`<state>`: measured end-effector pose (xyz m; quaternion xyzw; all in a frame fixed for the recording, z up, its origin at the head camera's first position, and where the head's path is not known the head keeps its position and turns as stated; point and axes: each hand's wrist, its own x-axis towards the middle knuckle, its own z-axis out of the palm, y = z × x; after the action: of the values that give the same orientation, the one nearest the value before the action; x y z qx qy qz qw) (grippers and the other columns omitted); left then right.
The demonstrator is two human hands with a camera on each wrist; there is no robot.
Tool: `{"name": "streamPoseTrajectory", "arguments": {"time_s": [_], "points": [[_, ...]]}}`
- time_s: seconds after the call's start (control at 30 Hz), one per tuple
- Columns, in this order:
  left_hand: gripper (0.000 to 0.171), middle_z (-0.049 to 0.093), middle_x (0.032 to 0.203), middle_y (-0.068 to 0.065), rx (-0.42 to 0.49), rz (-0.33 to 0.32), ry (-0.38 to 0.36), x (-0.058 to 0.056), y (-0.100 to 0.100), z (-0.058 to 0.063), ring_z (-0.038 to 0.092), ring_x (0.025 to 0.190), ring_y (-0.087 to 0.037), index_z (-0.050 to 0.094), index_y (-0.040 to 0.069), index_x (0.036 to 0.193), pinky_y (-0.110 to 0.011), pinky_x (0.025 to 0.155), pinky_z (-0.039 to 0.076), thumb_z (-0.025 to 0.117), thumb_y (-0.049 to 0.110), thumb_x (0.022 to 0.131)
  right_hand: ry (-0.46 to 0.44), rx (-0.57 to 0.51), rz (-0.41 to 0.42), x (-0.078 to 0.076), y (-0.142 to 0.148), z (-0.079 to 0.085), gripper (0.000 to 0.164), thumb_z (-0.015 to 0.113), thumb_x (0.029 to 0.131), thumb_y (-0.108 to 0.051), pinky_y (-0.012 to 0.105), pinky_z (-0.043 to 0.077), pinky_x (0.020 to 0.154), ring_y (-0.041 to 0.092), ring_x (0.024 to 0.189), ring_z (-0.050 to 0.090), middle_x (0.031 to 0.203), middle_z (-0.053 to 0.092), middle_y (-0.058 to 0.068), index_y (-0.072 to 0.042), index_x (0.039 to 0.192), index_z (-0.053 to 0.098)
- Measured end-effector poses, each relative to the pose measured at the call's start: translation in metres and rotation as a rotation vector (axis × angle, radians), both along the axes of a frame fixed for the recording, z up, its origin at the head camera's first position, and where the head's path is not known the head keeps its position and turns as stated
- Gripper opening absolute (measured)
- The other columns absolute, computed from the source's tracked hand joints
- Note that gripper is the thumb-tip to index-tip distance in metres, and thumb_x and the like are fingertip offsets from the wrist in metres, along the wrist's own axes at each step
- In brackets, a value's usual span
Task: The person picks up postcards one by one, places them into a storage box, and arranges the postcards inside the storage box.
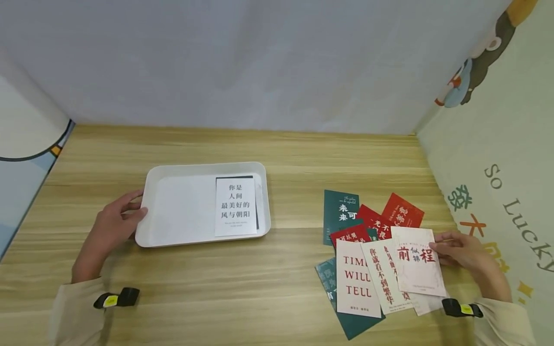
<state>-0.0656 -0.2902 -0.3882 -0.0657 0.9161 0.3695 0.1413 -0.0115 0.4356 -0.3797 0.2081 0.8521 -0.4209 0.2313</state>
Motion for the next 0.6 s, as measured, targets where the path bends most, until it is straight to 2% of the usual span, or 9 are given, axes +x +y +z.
{"name": "streamPoseTrajectory", "arguments": {"time_s": [0.1,0.2,0.3,0.43,0.6], "points": [[0.060,0.047,0.147,-0.042,-0.002,0.006,-0.007,0.000,0.000,0.000,0.052,0.131,-0.060,0.029,-0.003,0.162,-0.061,0.093,0.056,0.047,0.024,0.111,0.005,-0.067,-0.011,0.001,0.003,0.002,0.036,0.066,0.103,-0.010,0.026,0.062,0.074,0.005,0.078,0.069,0.092,0.072,-0.009,0.017,0.124,0.055],[0.060,0.046,0.147,-0.042,-0.005,0.004,-0.006,0.000,-0.001,0.000,0.052,0.131,-0.060,0.029,-0.004,0.162,-0.062,0.094,0.056,0.047,0.023,0.111,0.011,-0.117,-0.019,0.001,0.005,0.004,0.030,0.065,0.104,-0.010,0.027,0.063,0.075,0.005,0.079,0.070,0.094,0.075,-0.009,0.012,0.122,0.058],[0.061,0.046,0.147,-0.042,-0.007,0.003,-0.010,0.001,-0.002,-0.001,0.052,0.131,-0.060,0.028,-0.004,0.162,-0.059,0.091,0.058,0.047,0.023,0.112,0.018,-0.148,-0.029,0.002,0.005,0.005,0.022,0.068,0.103,-0.012,0.026,0.063,0.076,0.006,0.080,0.071,0.093,0.075,-0.011,0.003,0.118,0.063],[0.061,0.046,0.147,-0.042,-0.010,0.002,-0.008,0.001,-0.003,-0.003,0.052,0.130,-0.060,0.028,-0.003,0.162,-0.058,0.089,0.059,0.048,0.023,0.112,0.051,-0.203,-0.056,0.006,0.004,0.006,0.007,0.071,0.101,-0.012,0.025,0.062,0.075,0.005,0.080,0.071,0.089,0.075,-0.013,-0.015,0.107,0.069],[0.060,0.047,0.146,-0.043,-0.022,-0.013,0.012,0.000,-0.002,-0.004,0.053,0.128,-0.061,0.029,-0.005,0.161,-0.064,0.094,0.055,0.048,0.023,0.112,0.097,-0.259,-0.089,0.008,0.004,0.011,0.022,0.070,0.101,-0.008,0.024,0.061,0.072,0.006,0.078,0.072,0.087,0.077,-0.014,-0.030,0.097,0.071]]}}
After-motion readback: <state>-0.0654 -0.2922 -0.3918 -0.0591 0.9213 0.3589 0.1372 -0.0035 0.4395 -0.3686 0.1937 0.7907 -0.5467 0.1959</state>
